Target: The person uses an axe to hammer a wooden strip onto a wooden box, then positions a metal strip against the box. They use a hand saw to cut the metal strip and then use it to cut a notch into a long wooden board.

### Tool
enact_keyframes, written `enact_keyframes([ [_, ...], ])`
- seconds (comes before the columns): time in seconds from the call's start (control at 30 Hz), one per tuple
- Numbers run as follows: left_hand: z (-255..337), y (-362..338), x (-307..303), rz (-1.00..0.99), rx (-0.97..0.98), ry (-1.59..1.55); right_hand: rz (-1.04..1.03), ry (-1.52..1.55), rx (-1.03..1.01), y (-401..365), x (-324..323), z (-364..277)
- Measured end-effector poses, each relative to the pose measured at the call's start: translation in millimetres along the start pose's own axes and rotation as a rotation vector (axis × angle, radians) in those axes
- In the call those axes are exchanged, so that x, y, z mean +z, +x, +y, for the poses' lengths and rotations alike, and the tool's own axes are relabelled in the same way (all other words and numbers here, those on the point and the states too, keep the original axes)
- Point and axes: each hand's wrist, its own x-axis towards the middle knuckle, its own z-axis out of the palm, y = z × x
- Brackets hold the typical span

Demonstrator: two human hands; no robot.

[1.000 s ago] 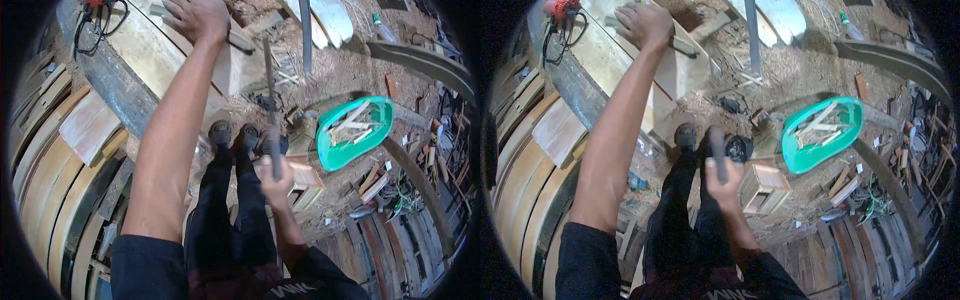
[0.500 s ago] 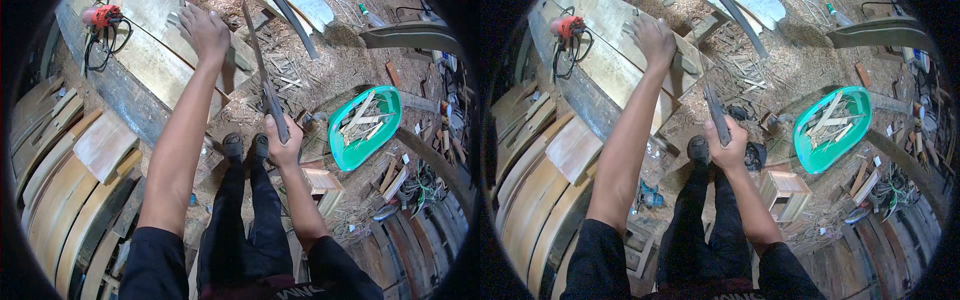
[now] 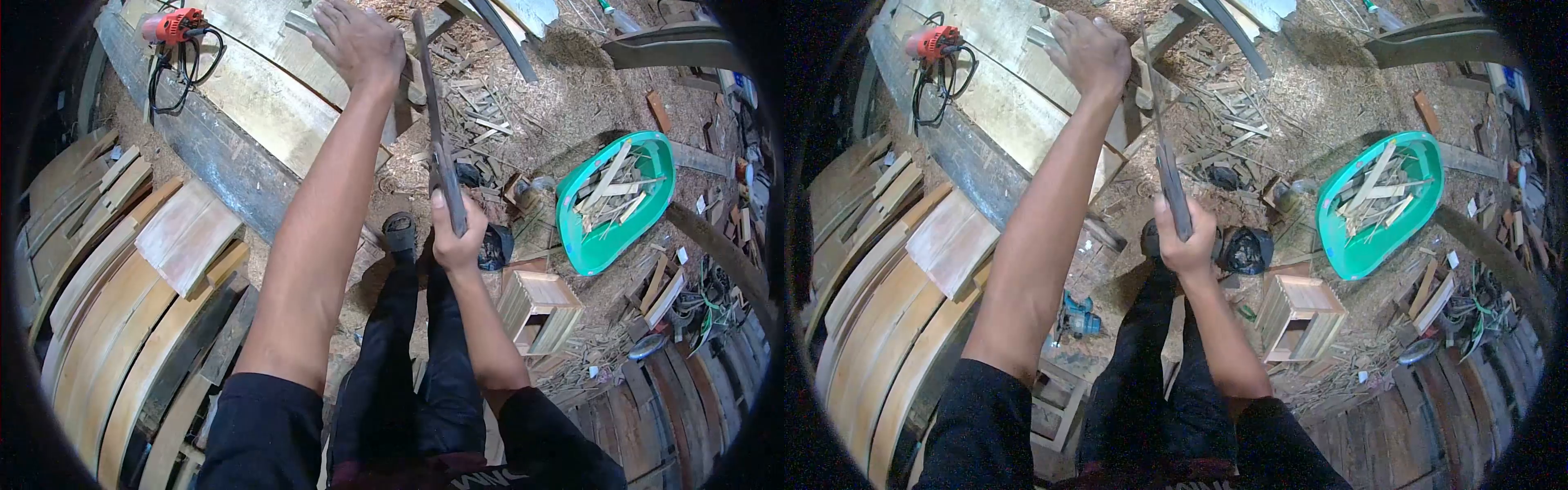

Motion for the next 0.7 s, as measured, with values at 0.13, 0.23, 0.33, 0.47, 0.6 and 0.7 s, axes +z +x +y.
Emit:
enact_keyframes([
  [0.13,3.4,6.9,4.7,0.065,-0.024,-0.098,0.071,-0.086,-0.036,-36.1,-3.3,12.8],
  [0.23,-6.6,1.1,10.5,0.097,0.035,-0.002,0.06,-0.091,-0.026,-39.3,5.0,30.0],
  [0.33,1.1,-2.0,11.9,0.066,-0.056,0.059,0.093,-0.139,-0.015,-55.2,0.8,30.9],
  [0.47,-3.5,-1.8,13.9,0.065,-0.002,0.069,0.086,-0.14,-0.018,-74.2,-6.7,9.8],
  [0.6,-4.4,-3.8,17.5,0.129,0.036,0.096,0.069,-0.062,0.011,-43.9,7.1,16.1],
  [0.7,-10.5,-0.9,21.9,0.136,0.071,0.108,0.136,-0.174,-0.036,-119.5,-1.3,35.9],
])
